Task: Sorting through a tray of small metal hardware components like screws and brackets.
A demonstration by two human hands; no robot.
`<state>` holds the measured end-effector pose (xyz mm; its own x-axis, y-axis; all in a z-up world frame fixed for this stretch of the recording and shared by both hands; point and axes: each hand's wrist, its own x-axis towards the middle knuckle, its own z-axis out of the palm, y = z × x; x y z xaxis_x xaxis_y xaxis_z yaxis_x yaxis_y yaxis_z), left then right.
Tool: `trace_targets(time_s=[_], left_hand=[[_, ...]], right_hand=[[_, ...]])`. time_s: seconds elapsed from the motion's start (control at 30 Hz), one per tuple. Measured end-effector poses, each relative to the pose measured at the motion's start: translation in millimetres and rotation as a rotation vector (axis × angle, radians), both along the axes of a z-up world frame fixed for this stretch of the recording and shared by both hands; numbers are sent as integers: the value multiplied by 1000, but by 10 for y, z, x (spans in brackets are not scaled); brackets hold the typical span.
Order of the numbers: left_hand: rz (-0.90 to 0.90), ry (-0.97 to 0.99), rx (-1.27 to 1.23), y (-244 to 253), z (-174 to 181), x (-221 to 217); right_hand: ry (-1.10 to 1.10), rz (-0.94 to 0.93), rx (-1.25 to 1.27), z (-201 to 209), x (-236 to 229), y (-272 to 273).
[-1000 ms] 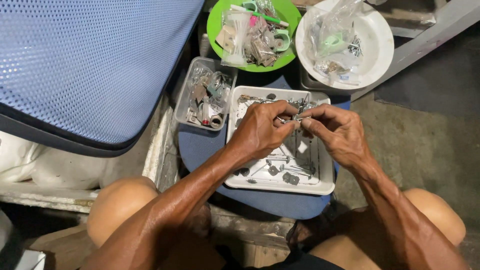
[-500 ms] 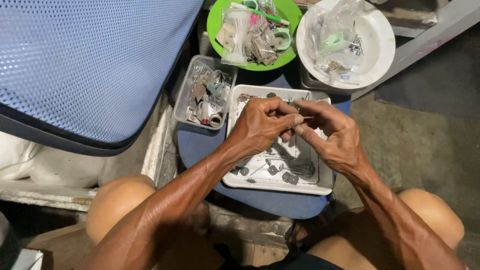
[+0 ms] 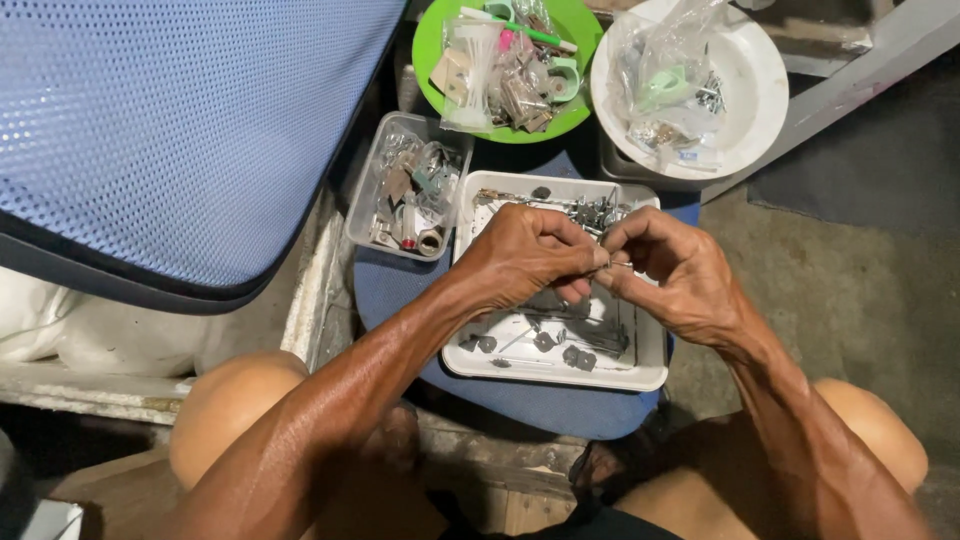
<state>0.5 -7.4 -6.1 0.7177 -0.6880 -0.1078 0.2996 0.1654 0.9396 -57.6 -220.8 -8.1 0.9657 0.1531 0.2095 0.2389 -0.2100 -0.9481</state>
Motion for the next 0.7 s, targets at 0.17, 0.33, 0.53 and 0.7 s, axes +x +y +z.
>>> trace_targets(time_s=[0.17,0.33,0.53,0.7], left_hand=[[72,-33,77,50,46,54],[23,-231,207,63,-126,178],[328,-500,526,90,0,149],[560,-706,437,-18,-110,159]], right_hand=[[84,4,111,5,16,-83],[139,-74,255,-9,-1,-101],[273,83,-161,191,-115,229],[-58,-70,-570,-170,72,163]])
